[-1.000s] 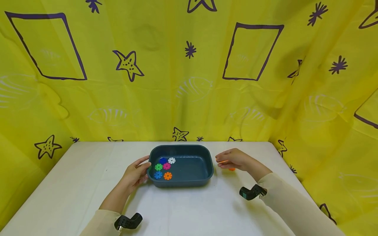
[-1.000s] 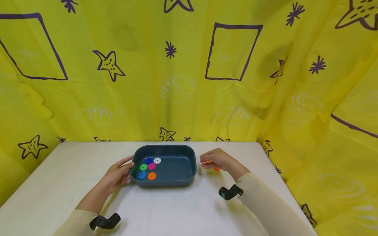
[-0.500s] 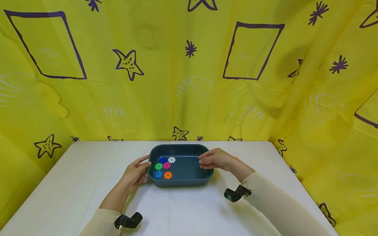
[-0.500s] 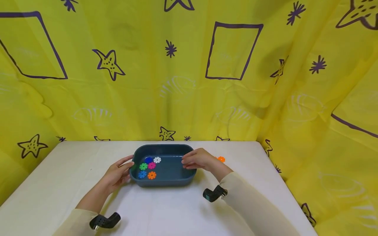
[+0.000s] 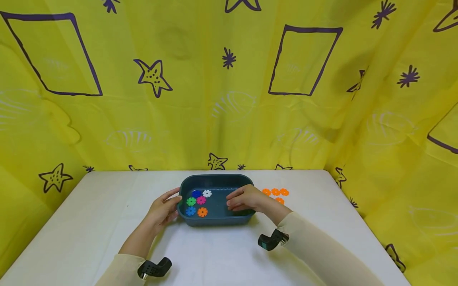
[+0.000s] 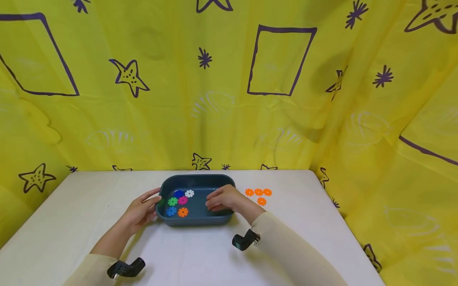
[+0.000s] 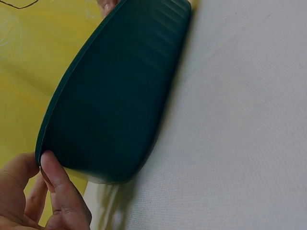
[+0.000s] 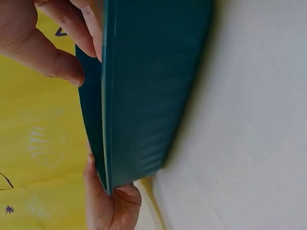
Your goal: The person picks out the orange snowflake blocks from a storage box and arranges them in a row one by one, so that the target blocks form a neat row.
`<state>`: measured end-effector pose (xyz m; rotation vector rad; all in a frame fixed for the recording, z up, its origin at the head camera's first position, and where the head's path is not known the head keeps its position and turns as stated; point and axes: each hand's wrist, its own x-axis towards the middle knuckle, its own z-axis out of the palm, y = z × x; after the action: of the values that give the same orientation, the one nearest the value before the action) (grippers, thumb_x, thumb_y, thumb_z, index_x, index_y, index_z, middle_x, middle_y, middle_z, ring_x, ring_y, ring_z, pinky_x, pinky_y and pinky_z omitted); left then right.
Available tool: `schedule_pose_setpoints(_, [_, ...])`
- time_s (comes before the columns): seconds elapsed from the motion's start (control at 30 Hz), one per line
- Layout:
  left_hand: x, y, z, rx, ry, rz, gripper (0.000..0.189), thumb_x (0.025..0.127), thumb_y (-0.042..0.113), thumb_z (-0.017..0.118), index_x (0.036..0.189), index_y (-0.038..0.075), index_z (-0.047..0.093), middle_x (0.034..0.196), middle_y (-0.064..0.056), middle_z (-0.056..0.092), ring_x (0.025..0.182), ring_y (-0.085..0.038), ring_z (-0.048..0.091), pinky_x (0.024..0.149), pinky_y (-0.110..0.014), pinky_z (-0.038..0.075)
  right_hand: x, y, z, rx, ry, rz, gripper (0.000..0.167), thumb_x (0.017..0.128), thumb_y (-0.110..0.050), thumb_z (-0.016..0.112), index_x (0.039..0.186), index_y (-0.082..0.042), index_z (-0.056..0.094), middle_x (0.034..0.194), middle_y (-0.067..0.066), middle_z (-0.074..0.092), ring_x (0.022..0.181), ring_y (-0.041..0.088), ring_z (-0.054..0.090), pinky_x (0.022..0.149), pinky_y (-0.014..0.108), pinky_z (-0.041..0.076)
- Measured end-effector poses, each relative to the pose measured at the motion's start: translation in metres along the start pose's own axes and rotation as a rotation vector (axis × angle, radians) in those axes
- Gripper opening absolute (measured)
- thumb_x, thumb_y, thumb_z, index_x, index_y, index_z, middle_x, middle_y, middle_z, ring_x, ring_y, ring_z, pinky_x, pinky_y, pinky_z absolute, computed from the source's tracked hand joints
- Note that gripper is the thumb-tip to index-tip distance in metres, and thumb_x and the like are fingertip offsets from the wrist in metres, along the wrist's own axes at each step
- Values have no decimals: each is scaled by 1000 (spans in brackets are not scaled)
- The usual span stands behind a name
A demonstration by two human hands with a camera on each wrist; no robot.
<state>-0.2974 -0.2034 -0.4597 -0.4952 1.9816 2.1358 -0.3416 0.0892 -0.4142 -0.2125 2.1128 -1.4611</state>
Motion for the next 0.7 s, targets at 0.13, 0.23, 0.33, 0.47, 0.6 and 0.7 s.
schedule_pose_setpoints(0.13, [0, 0, 0, 3, -2, 2, 50, 97, 22, 63, 144, 16, 48, 91, 3, 68, 62, -6, 57, 58, -18, 50, 4, 0, 10, -14, 0, 3, 30, 88, -4, 72, 115, 8, 68, 97, 17, 74, 86, 23, 73, 82, 38, 58])
schedule_pose_setpoints(0.23, [0, 0, 0, 5, 0, 2, 50, 96, 22, 63, 144, 16, 48, 91, 3, 68, 62, -6, 57, 57, -18, 50, 7, 1, 18, -47, 12, 4, 28, 87, -5, 73, 113, 6, 70, 95, 14, 74, 85, 23, 73, 80, 35, 59])
schedule_pose_setpoints(0.33, [1, 0, 0, 7, 2, 0, 50, 96, 22, 63, 144, 17, 48, 92, 3, 68, 61, -6, 57, 57, -18, 50, 9, 0, 26, -94, 32, -1, 27, 85, -7, 75, 110, 3, 72, 93, 11, 75, 83, 22, 73, 77, 32, 59])
schedule_pose_setpoints(0.47, [1, 0, 0, 2, 5, 0, 50, 96, 21, 63, 144, 16, 49, 92, 2, 68, 62, -7, 57, 58, -18, 51, 11, -1, 35, -144, 49, -9, 28, 84, -10, 77, 109, 2, 73, 92, 10, 75, 82, 20, 74, 76, 30, 59])
schedule_pose_setpoints(0.6, [1, 0, 0, -5, 10, -1, 50, 96, 22, 63, 143, 16, 49, 95, 1, 68, 65, -8, 59, 60, -19, 52, 15, 0, 42, -176, 70, -16, 27, 83, -12, 79, 107, 0, 74, 89, 8, 75, 80, 19, 73, 76, 29, 59])
schedule_pose_setpoints(0.7, [1, 0, 0, -5, 9, 0, 50, 96, 22, 63, 144, 16, 49, 97, 0, 68, 66, -8, 60, 61, -19, 53, 19, 2, 46, -193, 84, -26, 26, 82, -12, 79, 105, -1, 75, 91, 6, 75, 80, 18, 73, 78, 29, 59])
